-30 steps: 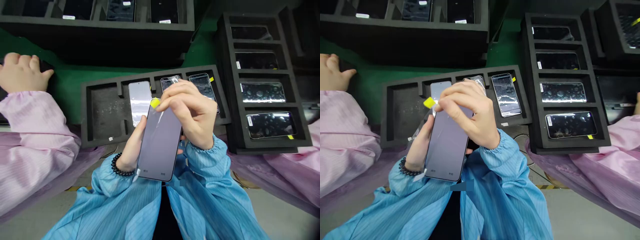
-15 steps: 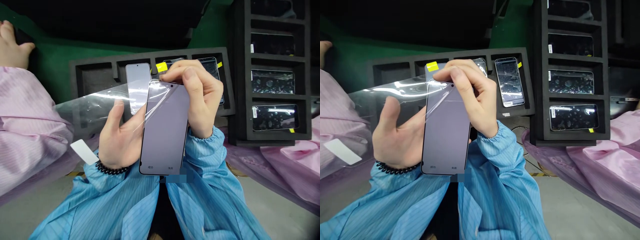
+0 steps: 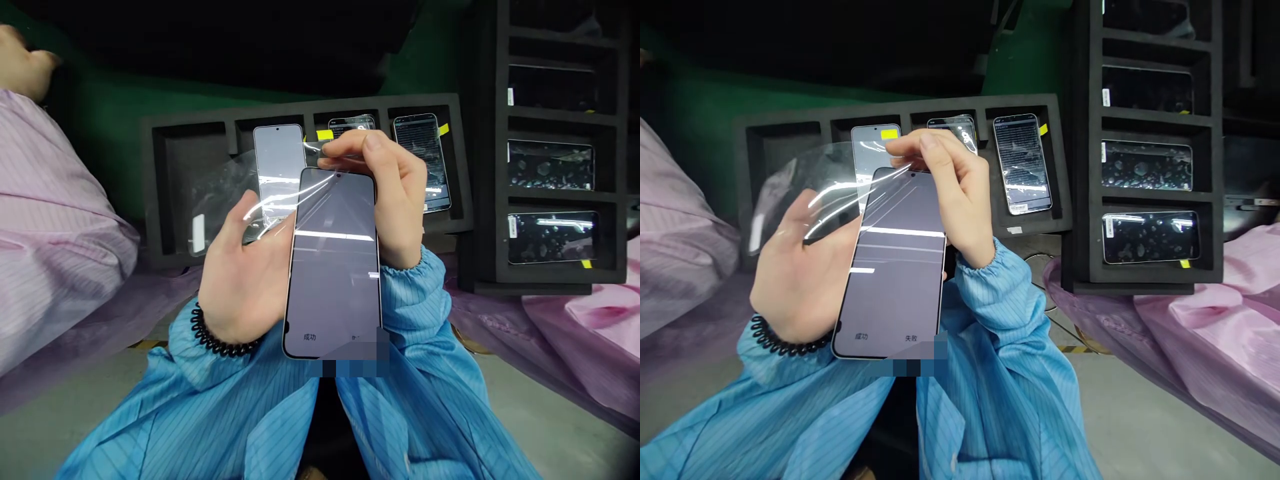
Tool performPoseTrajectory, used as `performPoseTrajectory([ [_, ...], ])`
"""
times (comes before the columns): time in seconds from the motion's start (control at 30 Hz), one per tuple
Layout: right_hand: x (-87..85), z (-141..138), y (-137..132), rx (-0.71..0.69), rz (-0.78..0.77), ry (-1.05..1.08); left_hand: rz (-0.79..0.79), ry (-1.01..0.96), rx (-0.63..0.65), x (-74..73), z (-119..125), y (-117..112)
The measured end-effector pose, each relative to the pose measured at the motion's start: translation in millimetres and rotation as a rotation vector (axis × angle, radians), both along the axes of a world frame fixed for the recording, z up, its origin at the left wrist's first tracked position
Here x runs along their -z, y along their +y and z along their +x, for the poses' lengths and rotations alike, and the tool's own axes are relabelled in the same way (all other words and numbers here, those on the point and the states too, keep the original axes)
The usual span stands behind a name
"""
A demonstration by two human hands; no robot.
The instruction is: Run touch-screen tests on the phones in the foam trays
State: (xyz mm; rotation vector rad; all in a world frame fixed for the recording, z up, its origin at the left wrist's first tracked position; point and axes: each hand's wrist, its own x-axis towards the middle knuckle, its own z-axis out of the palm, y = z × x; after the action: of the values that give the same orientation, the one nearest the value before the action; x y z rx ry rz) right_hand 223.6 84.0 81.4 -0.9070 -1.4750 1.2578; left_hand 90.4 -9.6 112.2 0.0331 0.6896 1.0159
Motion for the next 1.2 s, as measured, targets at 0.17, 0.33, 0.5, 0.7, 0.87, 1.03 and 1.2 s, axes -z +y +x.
performPoseTrajectory([
  [0.17,3.7,5.6,7.0,-0.123,-0.116,0.214,0.022,0.096,0.021,5.7,1.4,0.6],
  [0.33,2.5,28.3,20.9,-0.113,-0.151,0.434,0.086,0.331,-0.002,15.8,-23.9,2.2],
  [0.5,7.6,54.1,16.2,0.095,-0.012,0.307,0.211,0.645,-0.285,28.3,-85.5,-7.6],
  [0.7,21.5,52.8,-2.2,0.054,0.04,0.091,0.219,0.84,-0.377,57.9,-130.3,10.4],
  [0.87,23.2,37.2,-11.4,-0.141,0.126,-0.158,0.266,1.257,-0.405,76.6,-128.1,14.8],
  [1.03,32.9,21.5,-13.2,-0.268,0.486,-0.419,0.567,2.116,-0.568,82.7,-115.7,-36.8],
  [1.2,47.0,7.2,-13.7,-0.326,0.821,-0.723,0.696,2.33,-0.345,110.8,-120.8,-77.9],
])
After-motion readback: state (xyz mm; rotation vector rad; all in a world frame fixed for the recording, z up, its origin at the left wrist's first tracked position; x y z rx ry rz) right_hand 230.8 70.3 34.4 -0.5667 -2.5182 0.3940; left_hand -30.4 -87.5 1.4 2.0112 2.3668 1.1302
